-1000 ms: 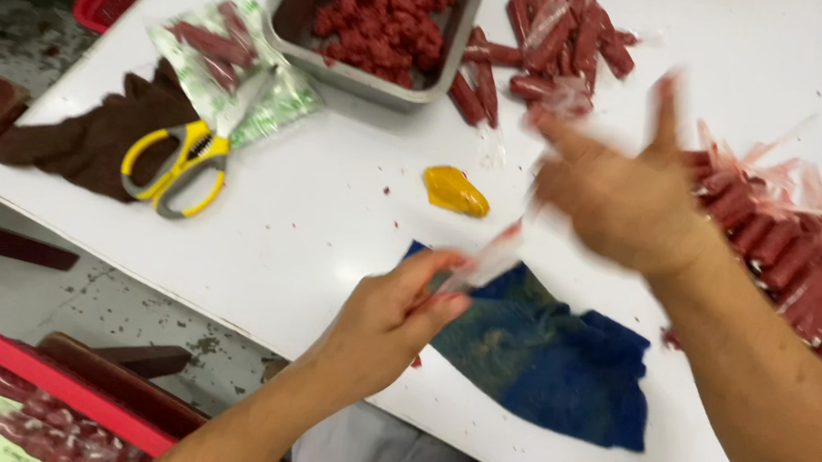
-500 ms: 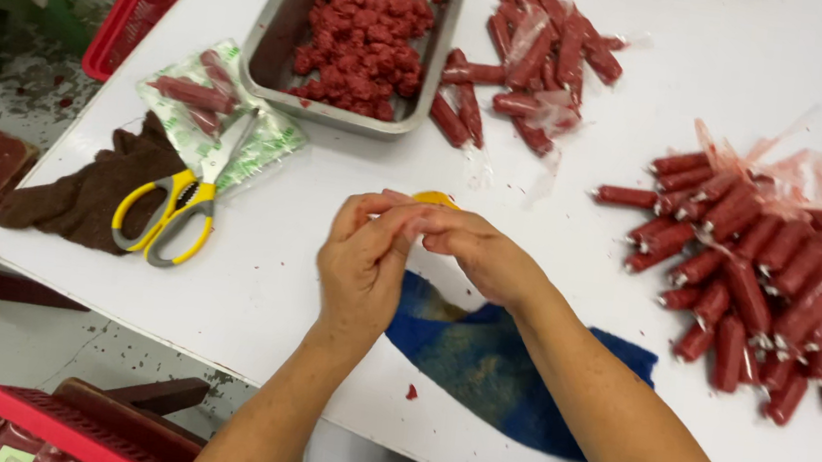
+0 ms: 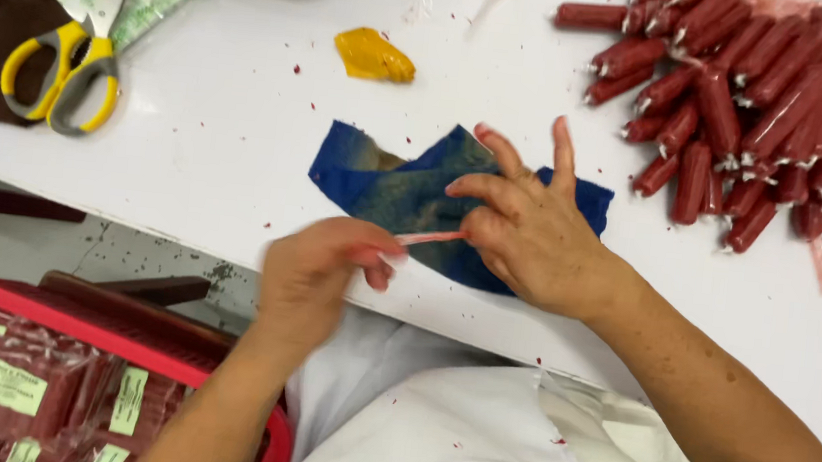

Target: The person fills clear casings with ground meat from a metal tray, ties off the ends, and places the finished sausages on a white table. The person uses a blue cloth to wipe the sausages and their hands during the process.

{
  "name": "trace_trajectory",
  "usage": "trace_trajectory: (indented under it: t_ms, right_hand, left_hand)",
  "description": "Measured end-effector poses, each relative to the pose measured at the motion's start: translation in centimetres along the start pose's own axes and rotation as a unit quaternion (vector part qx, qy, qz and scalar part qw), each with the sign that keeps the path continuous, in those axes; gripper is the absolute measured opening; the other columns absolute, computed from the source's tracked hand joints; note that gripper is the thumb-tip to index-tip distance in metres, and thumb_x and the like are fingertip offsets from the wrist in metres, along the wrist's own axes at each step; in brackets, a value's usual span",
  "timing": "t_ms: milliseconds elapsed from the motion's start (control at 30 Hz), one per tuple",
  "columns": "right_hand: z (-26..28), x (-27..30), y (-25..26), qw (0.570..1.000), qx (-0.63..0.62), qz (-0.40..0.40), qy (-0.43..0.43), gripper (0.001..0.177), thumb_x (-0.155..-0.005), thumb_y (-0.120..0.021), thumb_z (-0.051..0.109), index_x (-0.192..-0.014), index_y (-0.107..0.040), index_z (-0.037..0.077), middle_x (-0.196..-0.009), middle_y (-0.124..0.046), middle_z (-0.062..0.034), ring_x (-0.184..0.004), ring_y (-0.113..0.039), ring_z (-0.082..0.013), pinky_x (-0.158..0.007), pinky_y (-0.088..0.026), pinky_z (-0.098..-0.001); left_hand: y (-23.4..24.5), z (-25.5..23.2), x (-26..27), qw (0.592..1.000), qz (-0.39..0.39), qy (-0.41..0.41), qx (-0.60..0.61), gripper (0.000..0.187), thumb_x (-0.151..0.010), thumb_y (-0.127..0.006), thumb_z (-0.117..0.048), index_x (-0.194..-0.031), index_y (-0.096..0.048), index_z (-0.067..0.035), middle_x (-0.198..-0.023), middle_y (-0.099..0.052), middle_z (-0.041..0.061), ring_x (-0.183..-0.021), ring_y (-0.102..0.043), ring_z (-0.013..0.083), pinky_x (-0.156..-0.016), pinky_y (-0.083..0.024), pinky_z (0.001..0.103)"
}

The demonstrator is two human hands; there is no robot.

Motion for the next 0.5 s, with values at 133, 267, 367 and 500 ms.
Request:
trace_trajectory:
  t_ms: [133, 267, 367, 500]
  right_hand:
    - [2.9, 3.1, -3.1, 0.995, 0.086, 0.039, 0.018, 0.008, -0.101, -0.056, 0.019, -0.095, -0.061, 0.019, -0.118, -0.06, -0.0013, -0.127, -0.05, -0.0289, -0.106, -0.024, -0.0635]
    - [4.4, 5.3, -7.0, 0.985, -0.004, 0.154, 0.084, 0.008, -0.091, -0.062, 0.02, -0.084, -0.058, 0.018, -0.088, -0.054, -0.0003, -0.081, -0.05, -0.0249, -0.071, -0.039, -0.0434]
    - [3.9, 2.5, 0.8, 0.967, -0.181, 0.174, 0.051, 0.015, -0.094, -0.053, 0.006, -0.094, -0.064, 0.017, -0.09, -0.053, -0.0052, -0.084, -0.053, -0.0303, -0.066, -0.045, -0.0418]
    - [4.3, 3.5, 3.0, 0.885, -0.392, 0.249, -0.021, 0.018, -0.092, -0.057, 0.008, -0.093, -0.072, 0.018, -0.088, -0.061, -0.0019, -0.084, -0.064, -0.0275, -0.069, -0.053, -0.0403]
  left_hand:
    - [-1.4, 4.2, 5.6, 0.893, -0.016, 0.396, 0.214, 0.069, -0.09, -0.05, -0.06, -0.133, -0.043, -0.007, -0.125, -0.066, 0.026, -0.079, -0.076, 0.0279, -0.064, -0.064, 0.037]
    - [-7.8, 10.5, 13.4, 0.731, 0.004, 0.566, 0.38, 0.017, -0.098, -0.063, -0.016, -0.102, -0.064, 0.001, -0.075, -0.072, 0.014, -0.064, -0.074, 0.0225, -0.057, -0.062, 0.037]
    - [-6.7, 7.7, 10.2, 0.855, 0.184, 0.474, 0.106, 0.015, -0.098, -0.059, -0.009, -0.092, -0.072, -0.004, -0.049, -0.054, 0.006, -0.048, -0.04, 0.0102, -0.048, -0.035, 0.022]
    - [-8.3, 0.3, 5.6, 0.877, 0.319, -0.148, -0.328, 0.028, -0.108, -0.037, -0.02, -0.102, -0.064, -0.016, -0.079, -0.06, 0.004, -0.073, -0.065, 0.0244, -0.066, -0.057, 0.036]
Point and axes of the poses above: each hand's wrist, its own x-axis away from the middle knuckle, its own y-axis out of the back of the hand, z = x × y, the point moved 6 cm from there along -x, towards the middle knuckle
